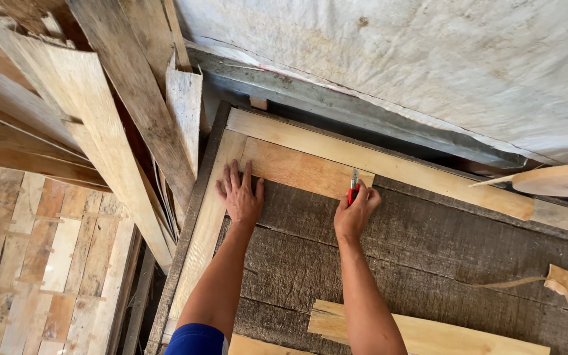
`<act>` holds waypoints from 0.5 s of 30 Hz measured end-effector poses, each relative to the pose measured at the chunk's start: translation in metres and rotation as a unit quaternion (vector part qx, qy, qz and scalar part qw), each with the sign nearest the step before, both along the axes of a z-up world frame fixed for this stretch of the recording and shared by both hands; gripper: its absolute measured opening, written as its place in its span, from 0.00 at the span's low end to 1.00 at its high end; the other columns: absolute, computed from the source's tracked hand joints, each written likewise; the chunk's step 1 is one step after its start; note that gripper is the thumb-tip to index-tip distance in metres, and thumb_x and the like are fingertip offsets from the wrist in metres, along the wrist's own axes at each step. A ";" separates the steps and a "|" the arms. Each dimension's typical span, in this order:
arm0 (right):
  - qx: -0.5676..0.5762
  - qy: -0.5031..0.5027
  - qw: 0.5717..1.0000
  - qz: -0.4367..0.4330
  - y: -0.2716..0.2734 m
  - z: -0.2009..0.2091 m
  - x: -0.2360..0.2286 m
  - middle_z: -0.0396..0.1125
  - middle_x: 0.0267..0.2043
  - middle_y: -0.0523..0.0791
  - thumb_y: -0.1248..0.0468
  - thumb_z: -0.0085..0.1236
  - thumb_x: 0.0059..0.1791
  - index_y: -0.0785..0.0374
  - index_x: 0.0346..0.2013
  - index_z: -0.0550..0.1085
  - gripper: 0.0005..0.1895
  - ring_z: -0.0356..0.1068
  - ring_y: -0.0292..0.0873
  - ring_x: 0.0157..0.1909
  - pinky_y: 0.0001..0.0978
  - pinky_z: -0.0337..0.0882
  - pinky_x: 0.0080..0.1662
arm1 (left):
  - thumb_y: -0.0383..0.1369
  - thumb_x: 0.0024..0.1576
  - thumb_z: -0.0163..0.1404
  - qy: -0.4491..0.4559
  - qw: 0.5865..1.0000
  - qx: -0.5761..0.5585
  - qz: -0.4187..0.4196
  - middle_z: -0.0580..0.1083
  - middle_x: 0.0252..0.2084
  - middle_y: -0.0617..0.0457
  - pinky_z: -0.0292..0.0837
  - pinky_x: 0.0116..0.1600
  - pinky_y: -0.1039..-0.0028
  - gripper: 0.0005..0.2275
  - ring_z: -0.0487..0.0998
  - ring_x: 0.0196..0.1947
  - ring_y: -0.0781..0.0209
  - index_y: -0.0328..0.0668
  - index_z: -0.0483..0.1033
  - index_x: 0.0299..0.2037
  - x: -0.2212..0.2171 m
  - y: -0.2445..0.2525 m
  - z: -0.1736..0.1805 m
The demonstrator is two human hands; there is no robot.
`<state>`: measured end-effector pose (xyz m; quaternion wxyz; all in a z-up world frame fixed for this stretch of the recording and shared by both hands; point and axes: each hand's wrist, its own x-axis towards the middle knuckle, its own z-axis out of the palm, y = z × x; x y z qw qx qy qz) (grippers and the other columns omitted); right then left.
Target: Cutting and fitting thin wood slats or veneer into a wooden frame using a utility knife.
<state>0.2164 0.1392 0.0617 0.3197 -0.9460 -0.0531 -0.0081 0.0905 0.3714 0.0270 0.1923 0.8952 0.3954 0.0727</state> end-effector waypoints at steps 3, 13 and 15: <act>-0.014 0.000 1.000 -0.014 -0.015 -0.010 0.004 0.50 0.61 0.55 0.68 0.56 0.54 0.66 0.67 0.63 0.27 0.67 0.54 0.54 0.46 0.77 0.50 | 0.50 0.64 0.45 0.000 1.000 0.008 -0.001 0.51 0.79 0.49 0.33 0.76 0.45 0.27 0.45 0.79 0.47 0.60 0.60 0.74 -0.001 -0.001 -0.002; -0.004 0.049 0.998 -0.034 -0.017 -0.019 0.007 0.49 0.63 0.54 0.63 0.56 0.55 0.63 0.70 0.60 0.29 0.66 0.53 0.57 0.44 0.76 0.53 | 0.51 0.64 0.44 0.008 1.000 -0.005 0.003 0.51 0.79 0.49 0.33 0.76 0.45 0.27 0.45 0.79 0.47 0.61 0.60 0.74 0.000 -0.001 0.000; 0.004 0.047 0.999 -0.027 -0.017 -0.019 0.006 0.49 0.63 0.54 0.64 0.56 0.55 0.65 0.70 0.59 0.30 0.66 0.53 0.57 0.43 0.77 0.53 | 0.51 0.64 0.44 0.014 1.000 0.003 0.000 0.51 0.78 0.48 0.32 0.76 0.44 0.27 0.45 0.78 0.46 0.61 0.59 0.74 0.001 -0.001 -0.002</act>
